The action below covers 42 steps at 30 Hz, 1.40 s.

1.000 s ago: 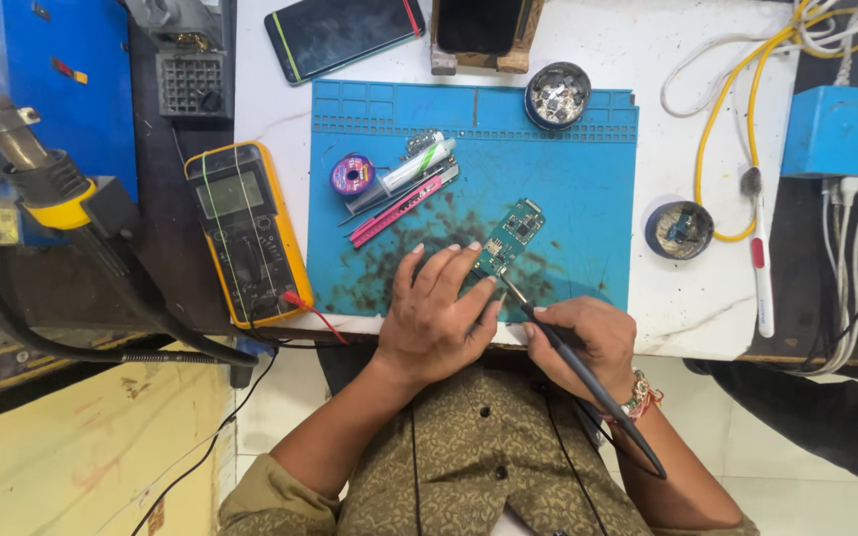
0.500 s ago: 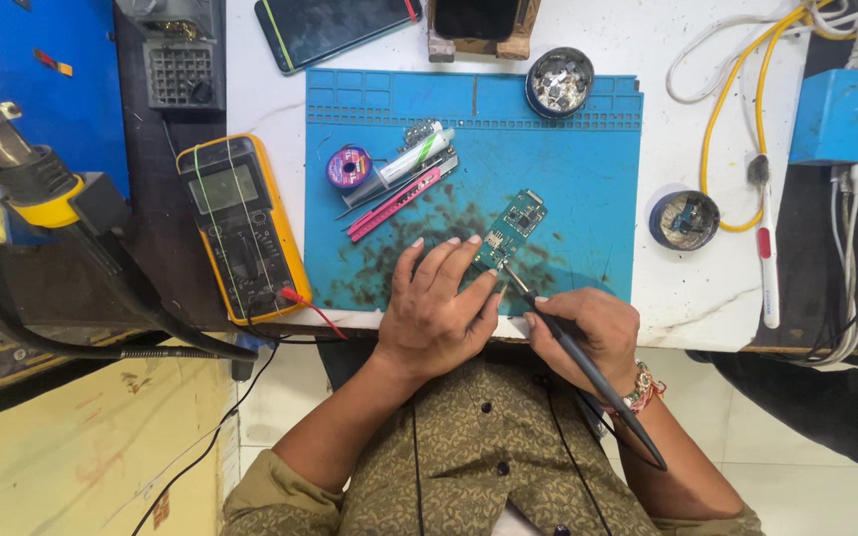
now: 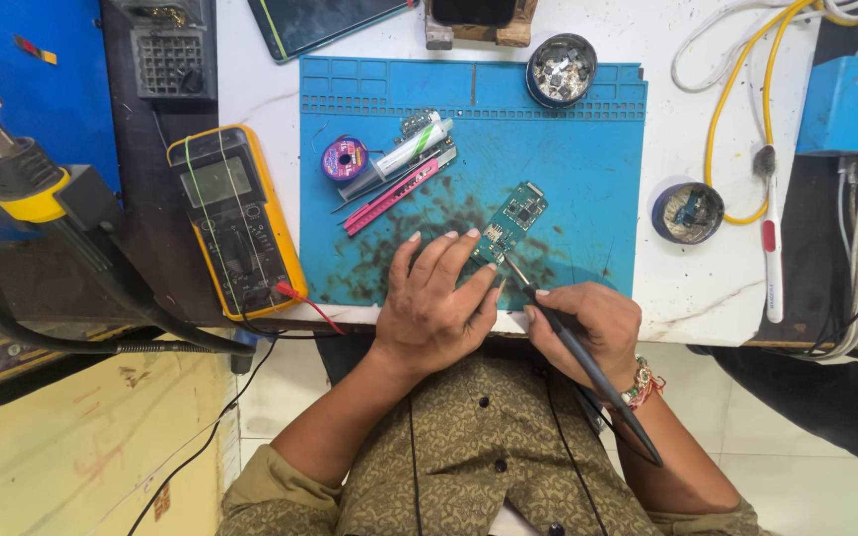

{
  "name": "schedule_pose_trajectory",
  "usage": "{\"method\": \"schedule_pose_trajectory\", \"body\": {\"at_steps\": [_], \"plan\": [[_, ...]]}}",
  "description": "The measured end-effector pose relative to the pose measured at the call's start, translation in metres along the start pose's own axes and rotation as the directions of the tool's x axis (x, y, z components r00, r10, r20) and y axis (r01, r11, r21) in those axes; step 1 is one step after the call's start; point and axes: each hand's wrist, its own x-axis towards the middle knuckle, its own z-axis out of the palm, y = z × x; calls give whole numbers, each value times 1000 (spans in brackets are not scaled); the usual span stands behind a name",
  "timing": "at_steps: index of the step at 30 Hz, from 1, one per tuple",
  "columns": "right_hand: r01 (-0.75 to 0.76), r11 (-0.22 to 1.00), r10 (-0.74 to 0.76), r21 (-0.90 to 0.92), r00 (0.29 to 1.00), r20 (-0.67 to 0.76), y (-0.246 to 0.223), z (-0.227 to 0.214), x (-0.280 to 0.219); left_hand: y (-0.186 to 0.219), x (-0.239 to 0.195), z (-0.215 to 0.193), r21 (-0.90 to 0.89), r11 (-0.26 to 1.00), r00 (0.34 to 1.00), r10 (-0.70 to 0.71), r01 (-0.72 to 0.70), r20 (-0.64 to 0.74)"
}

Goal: The person uses a soldering iron to work on a green circuit board placed on a blue mat. They then apply a substance from a small green container using a brush and later use a hot air gun on the board. The workspace includes a multimeter, tweezers, and other electronic tools.

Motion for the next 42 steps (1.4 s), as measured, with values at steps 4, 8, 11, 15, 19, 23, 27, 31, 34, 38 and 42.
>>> {"method": "schedule_pose_trajectory", "body": {"at_steps": [4, 8, 11, 15, 19, 23, 27, 31, 34, 38, 42], "plan": [[17, 999, -17, 30, 1000, 8, 1, 0, 1, 0, 0, 0, -2, 1000, 1000, -2, 2, 8], [7, 1000, -7, -1, 1000, -3, 0, 0, 0, 0, 0, -1, 5, 1000, 1000, 6, -6, 3], [24, 1000, -24, 4, 1000, 4, 0, 0, 0, 0, 0, -1, 9, 1000, 1000, 2, -2, 3], [27, 1000, -27, 3, 1000, 5, 1, 0, 1, 0, 0, -1, 9, 1000, 1000, 0, 0, 5], [13, 1000, -13, 4, 1000, -1, 0, 0, 1, 0, 0, -1, 10, 1000, 1000, -1, 1, 3], [22, 999, -22, -23, 1000, -6, -1, 0, 2, 0, 0, 0, 3, 1000, 1000, 0, 0, -2], [11, 1000, -11, 2, 1000, -16, 0, 0, -2, 0, 0, 0, -9, 1000, 1000, 1, -1, -6], [-94, 989, 99, 116, 994, -38, 9, -3, -16, -1, 0, -1, -25, 1000, 1000, -1, 1, -10], [-259, 948, 296, 183, 930, -219, 11, 0, -27, 0, 0, -3, -46, 999, 1000, -17, 17, 1], [-198, 978, 173, -72, 950, -261, 6, -11, -17, 0, 1, -4, -71, 997, 999, -33, 33, -5], [-323, 941, 311, -102, 943, -121, -6, -30, -10, 0, 1, -4, -83, 996, 1000, -29, 28, -8]]}}
